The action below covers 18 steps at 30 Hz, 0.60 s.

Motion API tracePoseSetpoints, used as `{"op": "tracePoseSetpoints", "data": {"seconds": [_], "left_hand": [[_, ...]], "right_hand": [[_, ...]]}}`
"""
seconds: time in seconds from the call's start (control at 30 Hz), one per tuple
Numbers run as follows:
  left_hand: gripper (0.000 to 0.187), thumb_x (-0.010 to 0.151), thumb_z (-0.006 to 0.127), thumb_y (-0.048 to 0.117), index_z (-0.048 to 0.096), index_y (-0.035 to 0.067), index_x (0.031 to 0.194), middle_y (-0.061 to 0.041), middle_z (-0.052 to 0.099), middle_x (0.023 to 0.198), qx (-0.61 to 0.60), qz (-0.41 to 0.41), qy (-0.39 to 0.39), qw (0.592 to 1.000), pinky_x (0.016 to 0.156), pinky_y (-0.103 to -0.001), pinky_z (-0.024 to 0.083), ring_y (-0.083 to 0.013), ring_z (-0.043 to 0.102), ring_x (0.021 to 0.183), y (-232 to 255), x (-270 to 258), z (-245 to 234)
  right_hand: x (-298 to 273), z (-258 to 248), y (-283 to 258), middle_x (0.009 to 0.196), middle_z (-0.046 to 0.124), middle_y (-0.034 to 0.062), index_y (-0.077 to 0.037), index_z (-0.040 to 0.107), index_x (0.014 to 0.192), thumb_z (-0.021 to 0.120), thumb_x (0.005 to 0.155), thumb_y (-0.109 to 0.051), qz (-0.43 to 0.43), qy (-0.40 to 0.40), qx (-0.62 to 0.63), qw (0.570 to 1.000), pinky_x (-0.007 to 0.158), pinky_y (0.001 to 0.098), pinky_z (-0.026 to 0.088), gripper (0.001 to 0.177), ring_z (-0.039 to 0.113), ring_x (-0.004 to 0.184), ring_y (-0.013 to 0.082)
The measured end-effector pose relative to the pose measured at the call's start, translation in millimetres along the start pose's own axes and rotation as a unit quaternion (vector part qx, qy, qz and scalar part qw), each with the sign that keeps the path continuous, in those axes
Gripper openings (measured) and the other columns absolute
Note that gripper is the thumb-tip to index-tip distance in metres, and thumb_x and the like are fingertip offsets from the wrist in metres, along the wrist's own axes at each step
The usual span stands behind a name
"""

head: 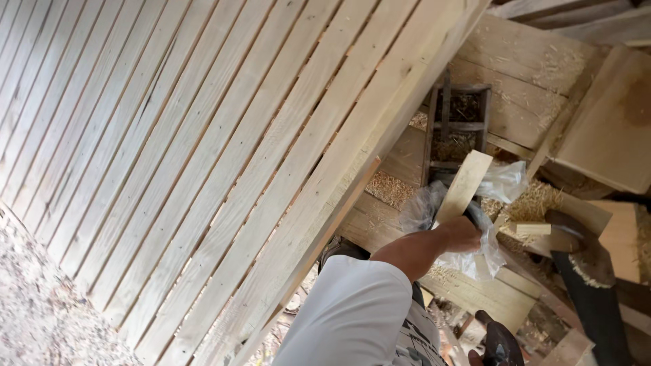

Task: The person hammers several nails into a slatted wooden structure, using a hammer to drive each nail while holding it in place with their other hand.

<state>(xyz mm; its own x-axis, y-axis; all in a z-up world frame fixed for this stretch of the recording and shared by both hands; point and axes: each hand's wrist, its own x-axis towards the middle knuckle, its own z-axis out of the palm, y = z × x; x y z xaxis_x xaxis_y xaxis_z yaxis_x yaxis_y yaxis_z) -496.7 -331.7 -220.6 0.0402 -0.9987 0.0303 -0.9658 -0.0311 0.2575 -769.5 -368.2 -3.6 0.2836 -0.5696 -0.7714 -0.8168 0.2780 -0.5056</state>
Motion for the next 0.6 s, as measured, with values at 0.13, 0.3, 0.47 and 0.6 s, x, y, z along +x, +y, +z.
{"op": "tracePoseSetpoints", "data": {"seconds": [0.13,0.3,0.47,0.6], "left_hand": [[0.014,0.08,0.064,0.019,0.075,0.01,0.079,-0.007,0.075,0.081,-0.049,-0.002,-0.038,0.998,0.058,-0.046,0.056,-0.0274,0.075,0.075,-3.6,6.3,-2.7],[0.029,0.091,0.056,0.031,0.072,0.008,0.1,-0.007,0.077,0.092,-0.166,-0.047,-0.057,0.983,0.076,-0.045,0.059,-0.0296,0.077,0.086,-2.3,9.8,-16.4],[0.074,0.103,0.011,0.059,0.059,0.009,0.127,-0.018,0.066,0.111,-0.492,-0.209,-0.132,0.835,0.088,-0.051,0.052,-0.0336,0.07,0.088,15.2,-0.1,-99.5],[0.052,0.107,0.027,0.043,0.057,0.001,0.101,-0.013,0.061,0.077,-0.544,-0.194,-0.034,0.816,0.062,-0.043,0.057,-0.024,0.061,0.058,12.0,-41.7,-199.6]], "right_hand": [[13.0,-9.6,-48.3,0.062,0.057,0.0112,0.004,0.062,0.11,0.074,0.094,-0.021,-0.037,-0.027,-0.004,0.999,0.049,0.0412,0.05,0.032,0.057,0.053,0.0211],[7.9,-16.8,-89.3,0.066,0.056,0.0113,0.003,0.059,0.112,0.071,0.095,-0.019,-0.065,-0.052,0.008,0.997,0.05,0.0418,0.052,0.03,0.057,0.055,0.0218],[2.4,-6.5,-142.0,0.069,0.054,0.0114,0.002,0.057,0.114,0.069,0.096,-0.016,-0.092,-0.086,0.033,0.991,0.05,0.0424,0.053,0.029,0.058,0.056,0.0225],[4.5,3.8,-179.2,0.072,0.054,0.0114,0.001,0.055,0.116,0.067,0.096,-0.014,-0.119,-0.128,0.065,0.982,0.05,0.0429,0.054,0.028,0.058,0.057,0.023]]}}
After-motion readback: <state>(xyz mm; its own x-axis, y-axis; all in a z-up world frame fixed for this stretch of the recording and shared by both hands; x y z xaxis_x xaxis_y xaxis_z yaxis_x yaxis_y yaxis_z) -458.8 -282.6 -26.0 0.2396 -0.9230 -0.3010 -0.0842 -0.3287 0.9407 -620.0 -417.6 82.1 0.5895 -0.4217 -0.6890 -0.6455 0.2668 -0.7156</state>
